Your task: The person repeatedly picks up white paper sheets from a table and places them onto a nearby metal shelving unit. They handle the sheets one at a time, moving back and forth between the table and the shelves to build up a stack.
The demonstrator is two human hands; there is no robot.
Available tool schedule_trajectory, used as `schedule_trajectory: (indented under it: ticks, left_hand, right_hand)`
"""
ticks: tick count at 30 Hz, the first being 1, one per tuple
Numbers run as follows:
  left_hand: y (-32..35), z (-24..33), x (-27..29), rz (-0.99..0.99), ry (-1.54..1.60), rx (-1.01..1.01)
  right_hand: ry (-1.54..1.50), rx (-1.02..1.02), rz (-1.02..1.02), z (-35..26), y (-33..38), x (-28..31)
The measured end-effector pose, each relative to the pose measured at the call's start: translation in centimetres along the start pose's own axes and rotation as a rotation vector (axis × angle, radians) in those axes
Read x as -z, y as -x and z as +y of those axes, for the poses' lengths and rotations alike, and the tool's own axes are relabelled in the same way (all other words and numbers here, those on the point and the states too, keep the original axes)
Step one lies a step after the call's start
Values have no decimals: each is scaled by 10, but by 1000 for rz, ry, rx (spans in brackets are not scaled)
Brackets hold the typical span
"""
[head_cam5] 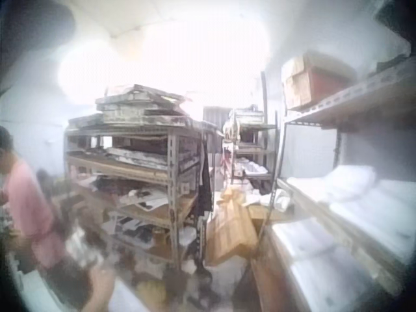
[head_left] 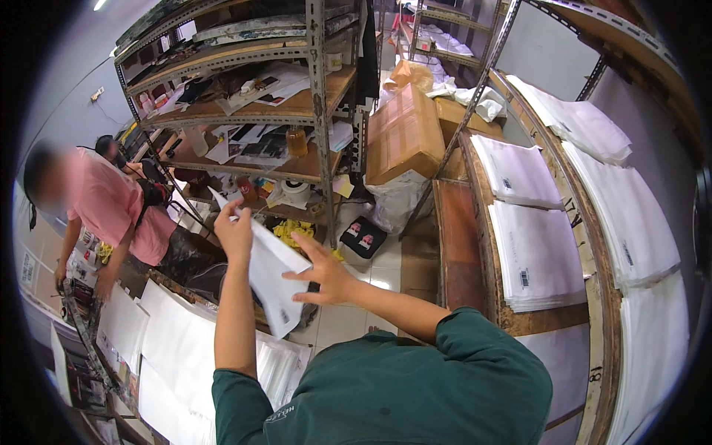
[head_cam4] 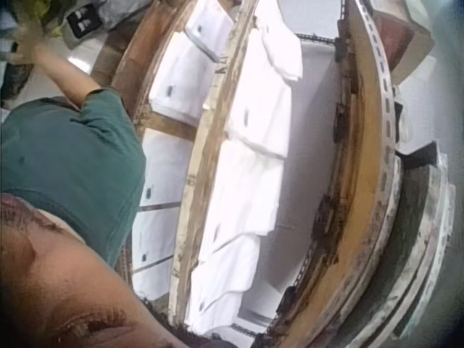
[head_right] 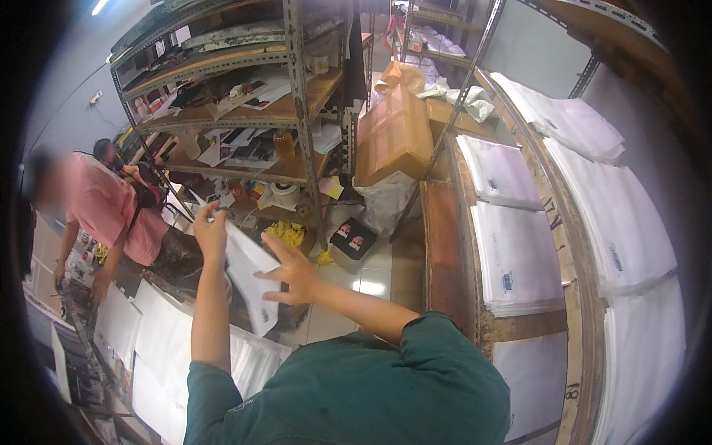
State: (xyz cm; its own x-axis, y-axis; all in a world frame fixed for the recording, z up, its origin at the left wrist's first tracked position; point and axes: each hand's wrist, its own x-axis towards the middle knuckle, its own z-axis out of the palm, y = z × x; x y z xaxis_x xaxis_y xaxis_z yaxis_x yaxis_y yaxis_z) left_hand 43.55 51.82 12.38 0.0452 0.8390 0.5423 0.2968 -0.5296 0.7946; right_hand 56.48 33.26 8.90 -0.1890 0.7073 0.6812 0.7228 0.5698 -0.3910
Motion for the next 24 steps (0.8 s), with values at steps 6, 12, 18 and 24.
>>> schedule_trajectory:
  ticks: [6, 12, 18, 24]
  left_hand:
    - [3, 17, -34, -28, 16, 100]
    - [36, 22, -37, -261, 255, 332]
    - [143, -12, 37, -369, 211, 295]
    - [248, -20, 130, -34, 113, 671]
  right_hand:
    - [2, -116, 168, 28, 0, 1]
    - [279, -478, 3, 86, 35, 0]
    - [56, -428, 129, 142, 89, 6]
    - [99, -516, -117, 194, 107, -3]
